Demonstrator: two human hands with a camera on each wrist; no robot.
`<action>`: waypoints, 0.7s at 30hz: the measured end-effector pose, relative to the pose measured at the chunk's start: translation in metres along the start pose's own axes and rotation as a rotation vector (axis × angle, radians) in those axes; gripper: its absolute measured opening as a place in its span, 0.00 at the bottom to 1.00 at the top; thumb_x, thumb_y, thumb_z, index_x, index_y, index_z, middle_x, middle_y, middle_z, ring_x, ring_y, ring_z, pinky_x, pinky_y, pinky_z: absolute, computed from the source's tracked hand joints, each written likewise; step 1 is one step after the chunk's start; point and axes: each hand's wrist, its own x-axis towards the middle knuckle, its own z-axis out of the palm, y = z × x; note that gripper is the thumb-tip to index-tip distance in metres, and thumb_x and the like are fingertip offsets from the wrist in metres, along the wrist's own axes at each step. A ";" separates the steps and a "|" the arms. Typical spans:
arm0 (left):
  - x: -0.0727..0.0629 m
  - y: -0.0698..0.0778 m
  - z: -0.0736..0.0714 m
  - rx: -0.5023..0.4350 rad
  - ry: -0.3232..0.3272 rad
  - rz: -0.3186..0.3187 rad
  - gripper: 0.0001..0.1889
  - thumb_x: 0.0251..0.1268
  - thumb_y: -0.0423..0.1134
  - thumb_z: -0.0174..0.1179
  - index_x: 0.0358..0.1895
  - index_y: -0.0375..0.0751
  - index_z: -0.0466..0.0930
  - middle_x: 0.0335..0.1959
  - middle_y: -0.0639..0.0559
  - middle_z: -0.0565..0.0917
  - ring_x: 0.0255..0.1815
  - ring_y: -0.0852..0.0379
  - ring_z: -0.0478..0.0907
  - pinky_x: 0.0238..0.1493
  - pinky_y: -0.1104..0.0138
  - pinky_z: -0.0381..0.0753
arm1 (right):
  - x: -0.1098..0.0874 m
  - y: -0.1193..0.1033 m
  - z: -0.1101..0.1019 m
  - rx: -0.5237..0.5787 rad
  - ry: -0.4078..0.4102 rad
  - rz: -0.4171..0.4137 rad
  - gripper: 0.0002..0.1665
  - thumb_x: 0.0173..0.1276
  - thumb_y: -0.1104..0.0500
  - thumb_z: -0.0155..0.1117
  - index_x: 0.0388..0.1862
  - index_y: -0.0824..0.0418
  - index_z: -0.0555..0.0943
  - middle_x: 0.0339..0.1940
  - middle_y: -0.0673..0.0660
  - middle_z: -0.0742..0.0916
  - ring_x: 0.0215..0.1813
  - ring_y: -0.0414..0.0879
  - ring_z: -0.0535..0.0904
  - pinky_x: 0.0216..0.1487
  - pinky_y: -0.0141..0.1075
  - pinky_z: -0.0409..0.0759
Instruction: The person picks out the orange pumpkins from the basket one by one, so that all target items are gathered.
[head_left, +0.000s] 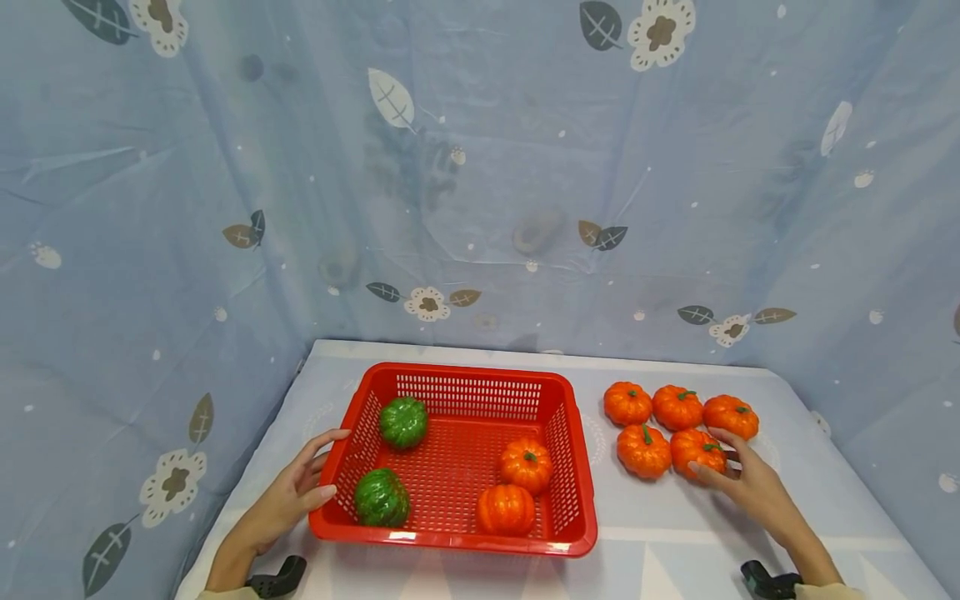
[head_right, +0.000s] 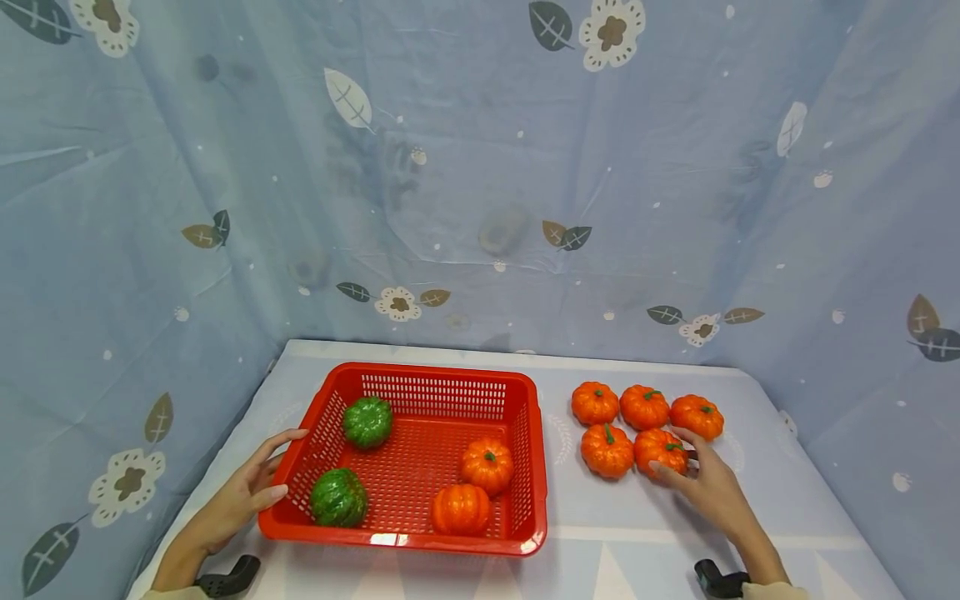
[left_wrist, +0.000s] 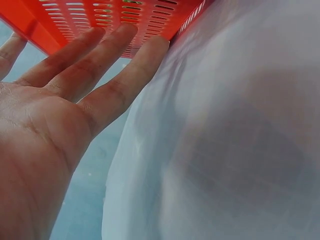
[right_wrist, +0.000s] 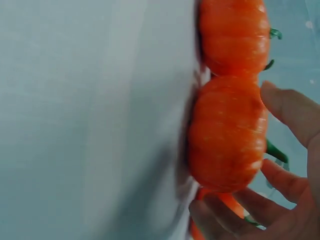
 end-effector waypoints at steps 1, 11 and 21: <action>0.000 0.000 0.000 -0.003 -0.001 -0.001 0.37 0.71 0.35 0.60 0.79 0.50 0.55 0.70 0.25 0.67 0.61 0.49 0.80 0.48 0.53 0.87 | 0.000 -0.002 -0.001 -0.014 0.021 -0.020 0.52 0.70 0.40 0.70 0.77 0.71 0.60 0.71 0.78 0.69 0.66 0.73 0.71 0.60 0.65 0.76; 0.001 0.000 0.001 0.011 0.013 -0.011 0.37 0.70 0.36 0.61 0.79 0.51 0.56 0.70 0.25 0.68 0.63 0.39 0.77 0.48 0.53 0.87 | 0.001 -0.036 -0.017 -0.084 0.136 -0.219 0.41 0.71 0.48 0.71 0.72 0.70 0.68 0.68 0.74 0.76 0.62 0.73 0.76 0.58 0.66 0.75; 0.001 -0.001 0.001 0.005 0.008 -0.009 0.38 0.70 0.36 0.61 0.79 0.51 0.55 0.70 0.25 0.68 0.62 0.40 0.78 0.47 0.52 0.87 | 0.008 -0.089 -0.018 -0.065 0.094 -0.362 0.37 0.70 0.52 0.73 0.72 0.64 0.71 0.66 0.69 0.79 0.62 0.69 0.77 0.56 0.65 0.78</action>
